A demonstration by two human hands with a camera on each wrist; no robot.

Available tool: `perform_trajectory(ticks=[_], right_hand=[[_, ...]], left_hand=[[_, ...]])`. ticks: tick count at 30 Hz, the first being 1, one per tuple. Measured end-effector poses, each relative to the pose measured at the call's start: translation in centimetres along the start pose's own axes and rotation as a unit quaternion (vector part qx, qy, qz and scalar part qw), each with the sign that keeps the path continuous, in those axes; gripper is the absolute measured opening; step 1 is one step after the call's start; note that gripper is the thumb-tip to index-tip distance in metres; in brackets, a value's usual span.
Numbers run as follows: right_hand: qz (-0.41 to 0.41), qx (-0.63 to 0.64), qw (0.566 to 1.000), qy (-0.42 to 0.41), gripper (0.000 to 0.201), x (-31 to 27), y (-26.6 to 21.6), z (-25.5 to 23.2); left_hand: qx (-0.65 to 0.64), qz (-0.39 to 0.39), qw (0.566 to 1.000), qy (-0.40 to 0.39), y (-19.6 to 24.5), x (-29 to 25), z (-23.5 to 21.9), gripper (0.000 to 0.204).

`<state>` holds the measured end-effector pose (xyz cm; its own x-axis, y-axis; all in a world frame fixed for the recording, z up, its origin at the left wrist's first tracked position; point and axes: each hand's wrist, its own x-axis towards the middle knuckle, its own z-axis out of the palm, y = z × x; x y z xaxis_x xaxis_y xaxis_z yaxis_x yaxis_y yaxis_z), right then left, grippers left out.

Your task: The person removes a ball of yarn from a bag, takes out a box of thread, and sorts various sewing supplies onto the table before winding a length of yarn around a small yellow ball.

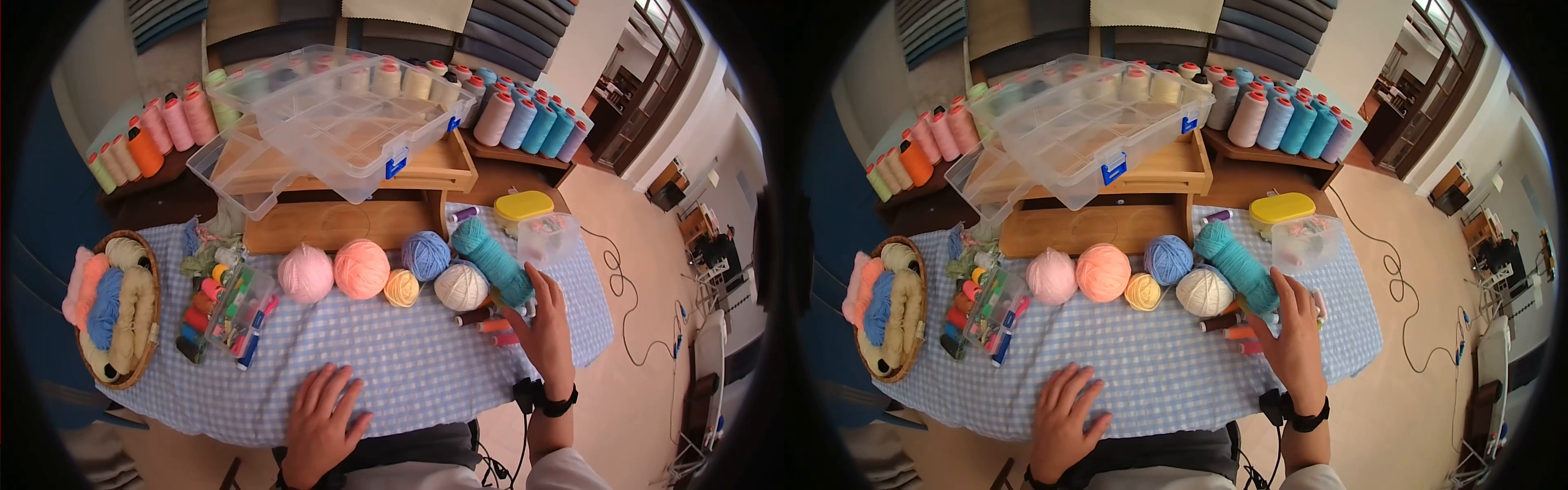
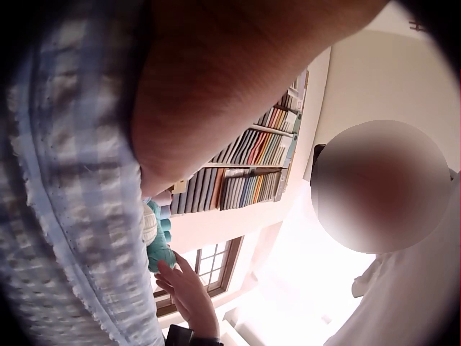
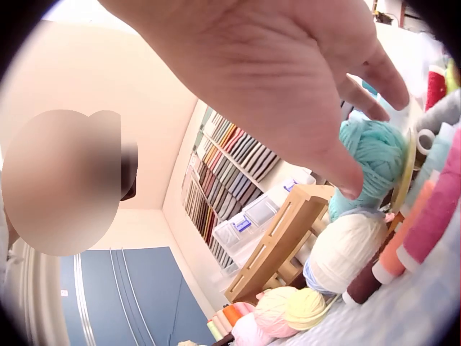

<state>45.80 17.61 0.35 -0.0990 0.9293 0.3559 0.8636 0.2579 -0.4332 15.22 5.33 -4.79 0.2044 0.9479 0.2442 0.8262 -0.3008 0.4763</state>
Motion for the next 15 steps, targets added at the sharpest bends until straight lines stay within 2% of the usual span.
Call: perform_trajectory(ticks=[7, 9, 10, 12, 13, 14, 15], right_hand=[[-0.054, -0.080, 0.995, 0.031, 0.064, 1.0, 0.6, 0.5], [0.009, 0.030, 0.999, 0.043, 0.053, 0.9, 0.9, 0.5], [0.007, 0.029, 0.999, 0.044, 0.053, 0.7, 0.9, 0.4], [0.075, 0.136, 0.977, 0.146, 0.044, 0.1, 0.6, 0.0], [0.128, 0.210, 0.957, 0.151, 0.041, -0.3, 0.1, -0.4], [0.128, 0.210, 0.958, 0.150, 0.041, -0.9, -0.1, -0.5], [0.118, 0.262, 0.945, 0.154, 0.043, -1.5, -0.2, -0.4]], left_hand=[[0.007, 0.006, 1.000, 0.008, 0.2, 0.0, 0.1, 0.043], [0.014, 0.007, 1.000, 0.009, 0.2, 0.0, 0.0, 0.042], [0.013, 0.008, 1.000, 0.009, 0.1, 0.0, 0.1, 0.042], [0.011, 0.004, 1.000, 0.007, 0.2, -0.1, 0.1, 0.042], [0.010, 0.005, 1.000, 0.008, 0.2, -0.1, 0.1, 0.042], [0.010, 0.005, 1.000, 0.010, 0.2, -0.1, 0.1, 0.042], [0.010, 0.004, 1.000, 0.010, 0.2, -0.1, 0.1, 0.042]])
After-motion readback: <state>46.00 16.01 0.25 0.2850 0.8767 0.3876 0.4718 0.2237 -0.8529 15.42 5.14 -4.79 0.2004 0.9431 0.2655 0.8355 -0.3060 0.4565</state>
